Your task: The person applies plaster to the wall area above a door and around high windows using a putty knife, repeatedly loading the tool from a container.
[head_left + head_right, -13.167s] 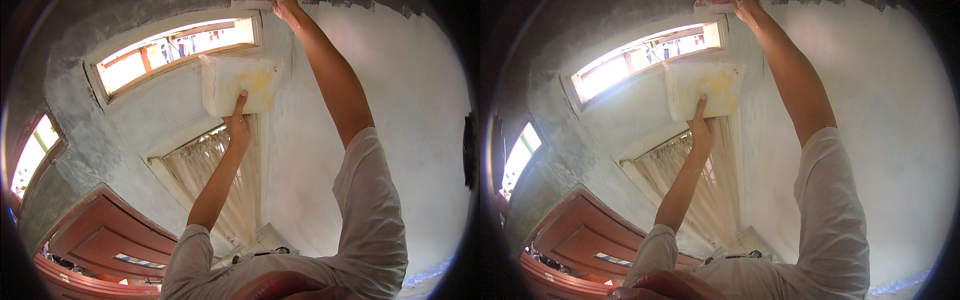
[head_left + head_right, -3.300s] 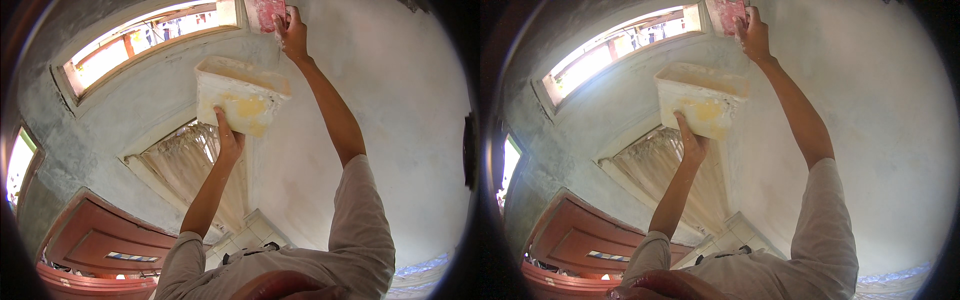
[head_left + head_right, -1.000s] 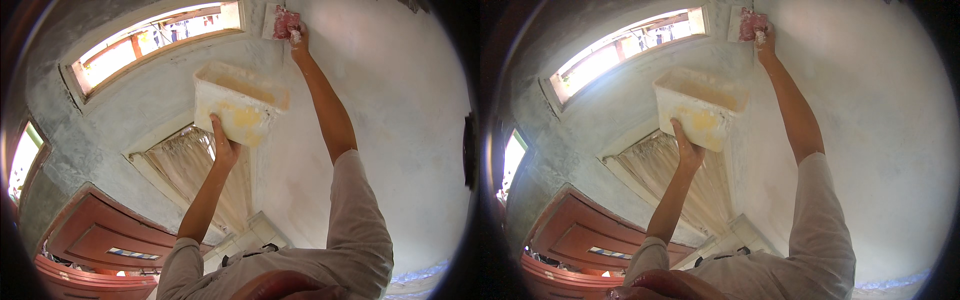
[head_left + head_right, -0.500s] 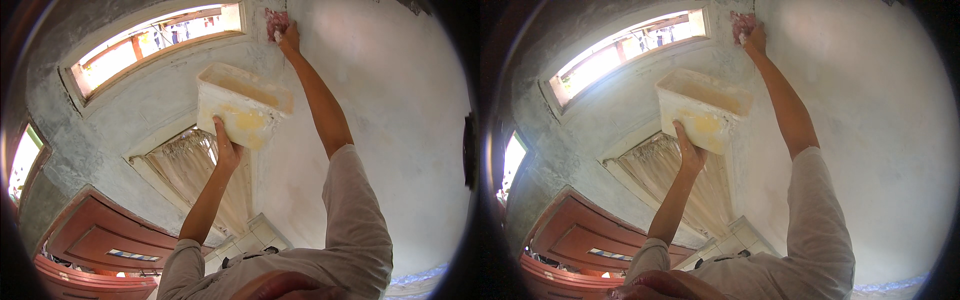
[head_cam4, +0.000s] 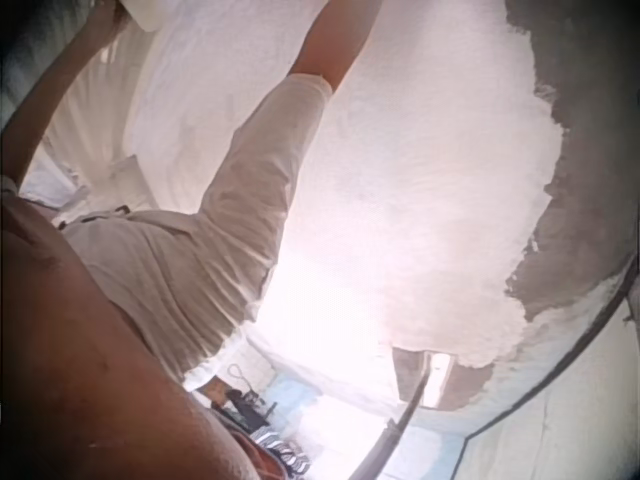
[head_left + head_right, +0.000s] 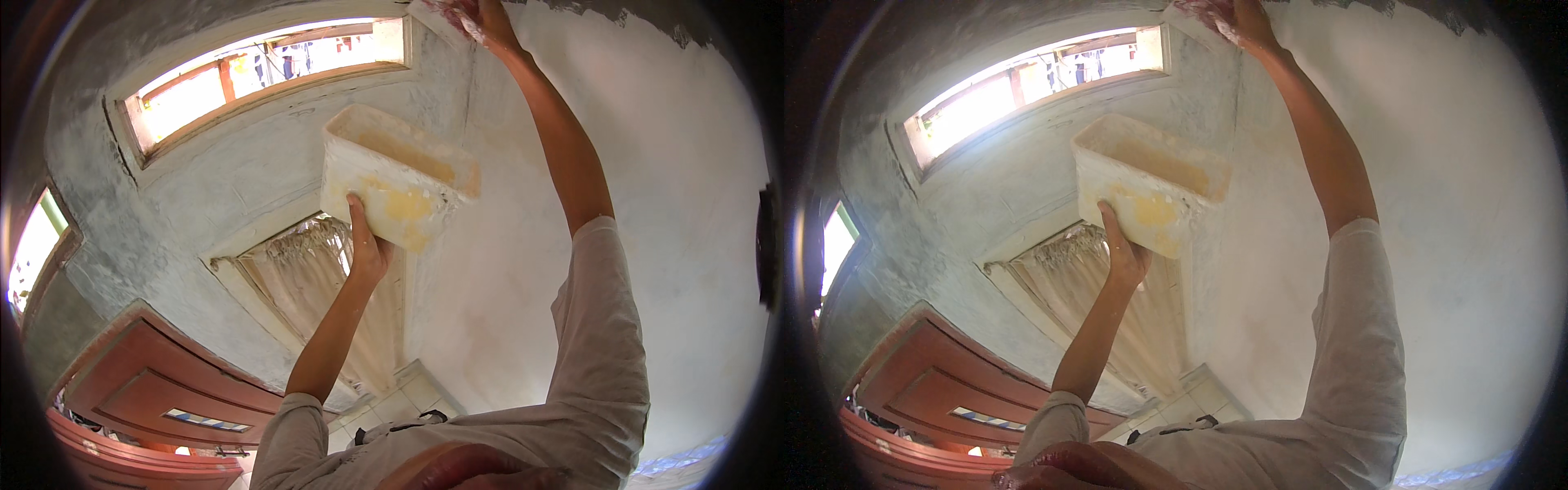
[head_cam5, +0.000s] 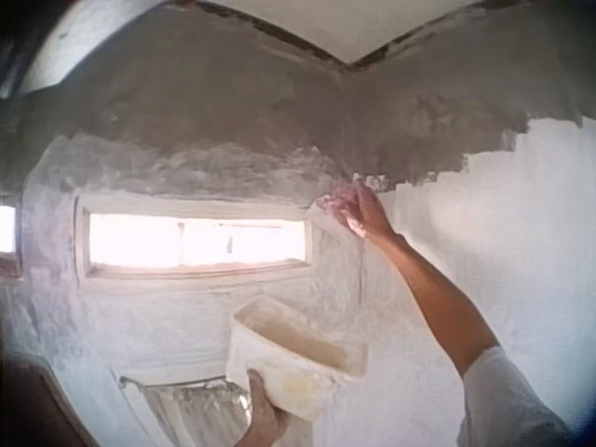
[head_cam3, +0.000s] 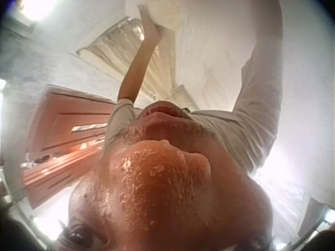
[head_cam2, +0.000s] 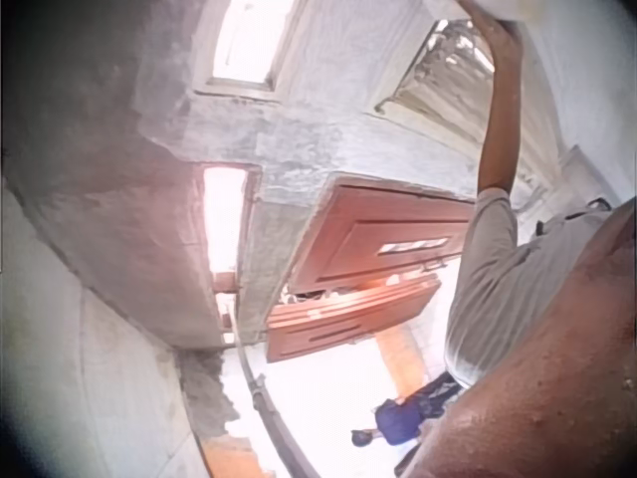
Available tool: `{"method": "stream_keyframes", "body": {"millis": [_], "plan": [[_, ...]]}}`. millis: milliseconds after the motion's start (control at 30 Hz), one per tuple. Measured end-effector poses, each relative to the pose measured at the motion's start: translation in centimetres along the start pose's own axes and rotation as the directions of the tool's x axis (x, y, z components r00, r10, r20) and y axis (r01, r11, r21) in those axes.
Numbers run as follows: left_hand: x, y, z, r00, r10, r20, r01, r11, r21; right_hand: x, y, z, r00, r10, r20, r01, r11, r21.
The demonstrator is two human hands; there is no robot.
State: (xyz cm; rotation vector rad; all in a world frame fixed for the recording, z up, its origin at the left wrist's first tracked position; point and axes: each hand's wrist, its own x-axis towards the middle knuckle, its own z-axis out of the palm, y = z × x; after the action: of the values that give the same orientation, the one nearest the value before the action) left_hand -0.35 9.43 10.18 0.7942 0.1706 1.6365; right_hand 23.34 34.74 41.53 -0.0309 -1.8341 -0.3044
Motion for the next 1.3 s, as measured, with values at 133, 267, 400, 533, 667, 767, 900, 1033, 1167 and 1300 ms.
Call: {"method": "stream_keyframes", "body": {"millis": [133,267,400,533,667,767,900,1033,1167,1300], "plan": [[0.0,0.5,-0.5,0.999,0.017,-0.027,-0.015,0.996,0.085,2.1,1.4,2.6,0.995,0.017,0.095,-0.032,0.986,0.165],[-0.2,0.6,-1.5,0.999,0.031,0.014,-0.032,0.994,0.102,2.9,3.9,1.5,0.991,0.093,0.096,-0.074,0.98,-0.187],[-0.2,0.0,-1.0,0.999,0.025,0.022,-0.027,0.996,0.084,3.1,6.7,-3.3,0.844,0.478,0.241,-0.444,0.372,0.815],[-0.6,0.7,-1.9,0.998,0.035,-0.05,-0.031,0.996,0.087,3.1,4.1,-1.3,0.94,0.336,0.056,-0.259,0.598,0.759],[-0.3,-0.1,-1.1,1.0,0.011,-0.022,-0.01,0.998,0.055,4.1,3.4,-0.8,0.99,-0.031,0.136,-0.039,0.875,0.483],[-0.5,0.5,-1.6,0.996,0.04,-0.083,-0.033,0.996,0.079,4.5,0.1,4.1,0.916,0.284,0.285,-0.402,0.676,0.618],[-0.6,0.5,-1.2,0.998,0.027,-0.053,-0.022,0.995,0.092,5.9,-0.3,4.2,0.967,0.188,0.174,-0.232,0.93,0.286],[-0.8,0.4,-0.4,0.998,0.009,-0.059,-0.004,0.996,0.088,6.9,2.6,0.9,0.861,0.491,0.134,-0.452,0.617,0.645],[-1.1,0.6,-0.6,0.993,0.043,-0.107,-0.035,0.997,0.073,6.2,1.6,1.1,0.879,0.474,-0.056,-0.305,0.647,0.699],[-1.3,0.3,-0.5,0.997,0.028,-0.074,-0.023,0.997,0.072,4.9,0.9,1.7,0.904,0.419,0.077,-0.291,0.473,0.831]]}}
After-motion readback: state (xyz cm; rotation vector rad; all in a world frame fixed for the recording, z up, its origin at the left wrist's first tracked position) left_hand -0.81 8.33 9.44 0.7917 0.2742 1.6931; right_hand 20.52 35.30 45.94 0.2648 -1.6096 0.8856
